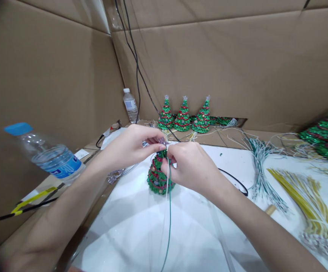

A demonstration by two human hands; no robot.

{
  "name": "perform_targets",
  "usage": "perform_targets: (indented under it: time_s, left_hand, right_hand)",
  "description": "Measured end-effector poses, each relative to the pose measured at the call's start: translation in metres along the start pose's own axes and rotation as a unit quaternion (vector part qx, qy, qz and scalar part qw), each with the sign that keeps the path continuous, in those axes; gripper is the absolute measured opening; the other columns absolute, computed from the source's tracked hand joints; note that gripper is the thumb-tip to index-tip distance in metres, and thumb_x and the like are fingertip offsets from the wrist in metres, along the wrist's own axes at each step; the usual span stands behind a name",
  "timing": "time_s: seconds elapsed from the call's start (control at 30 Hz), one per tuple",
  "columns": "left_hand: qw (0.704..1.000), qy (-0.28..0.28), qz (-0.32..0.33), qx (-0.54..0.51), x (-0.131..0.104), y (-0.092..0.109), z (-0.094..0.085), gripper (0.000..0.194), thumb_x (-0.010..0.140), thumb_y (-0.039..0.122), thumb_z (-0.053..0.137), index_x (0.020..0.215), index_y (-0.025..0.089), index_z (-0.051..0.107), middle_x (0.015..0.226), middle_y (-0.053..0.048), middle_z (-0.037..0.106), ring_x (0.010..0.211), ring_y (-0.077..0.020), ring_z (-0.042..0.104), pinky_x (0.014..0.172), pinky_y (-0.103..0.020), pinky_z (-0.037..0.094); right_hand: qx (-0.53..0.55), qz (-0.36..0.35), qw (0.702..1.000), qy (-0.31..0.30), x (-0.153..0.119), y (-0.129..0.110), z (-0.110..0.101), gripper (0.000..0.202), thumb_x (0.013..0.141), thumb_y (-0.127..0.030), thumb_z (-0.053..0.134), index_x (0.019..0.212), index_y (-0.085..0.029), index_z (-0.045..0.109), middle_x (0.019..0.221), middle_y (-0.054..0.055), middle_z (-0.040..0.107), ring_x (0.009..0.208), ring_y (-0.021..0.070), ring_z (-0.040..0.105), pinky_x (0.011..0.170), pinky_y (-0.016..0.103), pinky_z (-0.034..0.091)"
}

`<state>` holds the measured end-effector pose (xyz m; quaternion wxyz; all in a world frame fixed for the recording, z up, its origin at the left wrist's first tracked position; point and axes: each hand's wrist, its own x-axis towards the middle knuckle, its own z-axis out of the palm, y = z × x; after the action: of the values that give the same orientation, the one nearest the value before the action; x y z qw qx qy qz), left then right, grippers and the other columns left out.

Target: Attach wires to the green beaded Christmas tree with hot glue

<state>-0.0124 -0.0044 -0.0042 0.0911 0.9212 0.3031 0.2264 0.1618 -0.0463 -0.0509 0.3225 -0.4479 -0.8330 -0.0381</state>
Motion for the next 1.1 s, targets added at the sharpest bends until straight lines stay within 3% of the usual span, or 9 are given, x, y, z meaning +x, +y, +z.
perform_targets:
  time_s: [0.17, 0.27, 0.4, 0.5, 0.67, 0.83, 1.0, 1.1]
  left_hand:
    - [1.0, -0.002, 0.003, 0.002, 0.001, -0.001, 0.002, 0.012, 0.084, 0.019, 0.058, 0.08, 0.012, 0.067, 0.072, -0.003, 0.068, 0.067, -0.0147, 0.061, 0.061, -0.024, 0.043]
    - [1.0, -0.006, 0.005, 0.002, 0.001, -0.001, 0.002, 0.012, 0.085, 0.018, 0.058, 0.08, 0.012, 0.067, 0.073, -0.003, 0.069, 0.068, -0.0148, 0.061, 0.062, -0.024, 0.043]
    - [1.0, -0.009, 0.004, -0.001, 0.001, -0.001, 0.001, 0.012, 0.085, 0.019, 0.058, 0.081, 0.013, 0.068, 0.073, -0.003, 0.068, 0.068, -0.0145, 0.061, 0.061, -0.024, 0.043]
    - [1.0, -0.007, 0.005, 0.007, 0.001, -0.003, 0.002, 0.013, 0.085, 0.02, 0.058, 0.082, 0.013, 0.068, 0.073, -0.002, 0.068, 0.068, -0.0147, 0.061, 0.061, -0.024, 0.042]
    - [1.0, -0.001, 0.006, 0.007, 0.001, -0.006, 0.003, 0.013, 0.085, 0.021, 0.058, 0.083, 0.013, 0.068, 0.073, -0.002, 0.069, 0.067, -0.0142, 0.061, 0.06, -0.023, 0.041]
    - [1.0, 0.003, 0.008, 0.007, 0.002, -0.006, 0.003, 0.013, 0.084, 0.021, 0.059, 0.083, 0.012, 0.068, 0.072, -0.003, 0.069, 0.066, -0.0141, 0.061, 0.059, -0.023, 0.041]
    - [1.0, 0.006, 0.012, 0.004, 0.002, -0.007, 0.003, 0.013, 0.084, 0.019, 0.059, 0.082, 0.012, 0.069, 0.071, -0.002, 0.068, 0.064, -0.0134, 0.06, 0.058, -0.023, 0.04]
    - [1.0, 0.004, 0.012, 0.002, 0.002, -0.006, 0.003, 0.014, 0.084, 0.021, 0.059, 0.081, 0.011, 0.069, 0.069, -0.002, 0.067, 0.063, -0.0135, 0.059, 0.057, -0.023, 0.04]
  right_hand:
    - [0.005, -0.012, 1.0, 0.016, -0.001, 0.0, -0.006, 0.017, 0.074, -0.018, 0.051, 0.058, -0.019, 0.045, 0.048, -0.005, 0.042, 0.045, 0.008, 0.036, 0.048, 0.023, 0.024]
    - [-0.01, -0.036, 0.999, -0.018, 0.0, 0.001, -0.006, 0.019, 0.075, -0.015, 0.046, 0.057, -0.019, 0.041, 0.05, -0.004, 0.039, 0.046, 0.0081, 0.034, 0.049, 0.023, 0.024]
    - [-0.009, -0.028, 1.0, -0.008, 0.0, 0.001, -0.009, 0.023, 0.074, -0.021, 0.05, 0.054, -0.02, 0.04, 0.047, -0.005, 0.037, 0.045, 0.008, 0.032, 0.048, 0.024, 0.022]
    - [-0.011, -0.028, 0.999, 0.017, 0.0, 0.0, -0.011, 0.021, 0.075, -0.02, 0.05, 0.055, -0.019, 0.043, 0.047, -0.005, 0.039, 0.044, 0.0083, 0.034, 0.048, 0.024, 0.023]
    - [-0.014, -0.042, 0.999, -0.009, 0.001, 0.001, -0.011, 0.02, 0.077, -0.02, 0.05, 0.057, -0.019, 0.047, 0.048, -0.004, 0.042, 0.045, 0.0085, 0.037, 0.048, 0.023, 0.025]
    - [-0.004, -0.034, 0.998, 0.057, -0.001, 0.001, -0.013, 0.021, 0.074, -0.02, 0.051, 0.054, -0.02, 0.042, 0.047, -0.005, 0.04, 0.045, 0.0084, 0.033, 0.048, 0.023, 0.026]
    - [0.006, -0.018, 1.0, -0.006, 0.001, 0.001, -0.013, 0.02, 0.079, -0.019, 0.047, 0.058, -0.02, 0.046, 0.048, -0.004, 0.044, 0.043, 0.0085, 0.037, 0.046, 0.023, 0.025]
    - [0.019, 0.006, 1.0, 0.008, 0.002, 0.001, -0.016, 0.024, 0.075, -0.024, 0.052, 0.053, -0.02, 0.042, 0.044, -0.005, 0.039, 0.041, 0.0078, 0.034, 0.045, 0.023, 0.025]
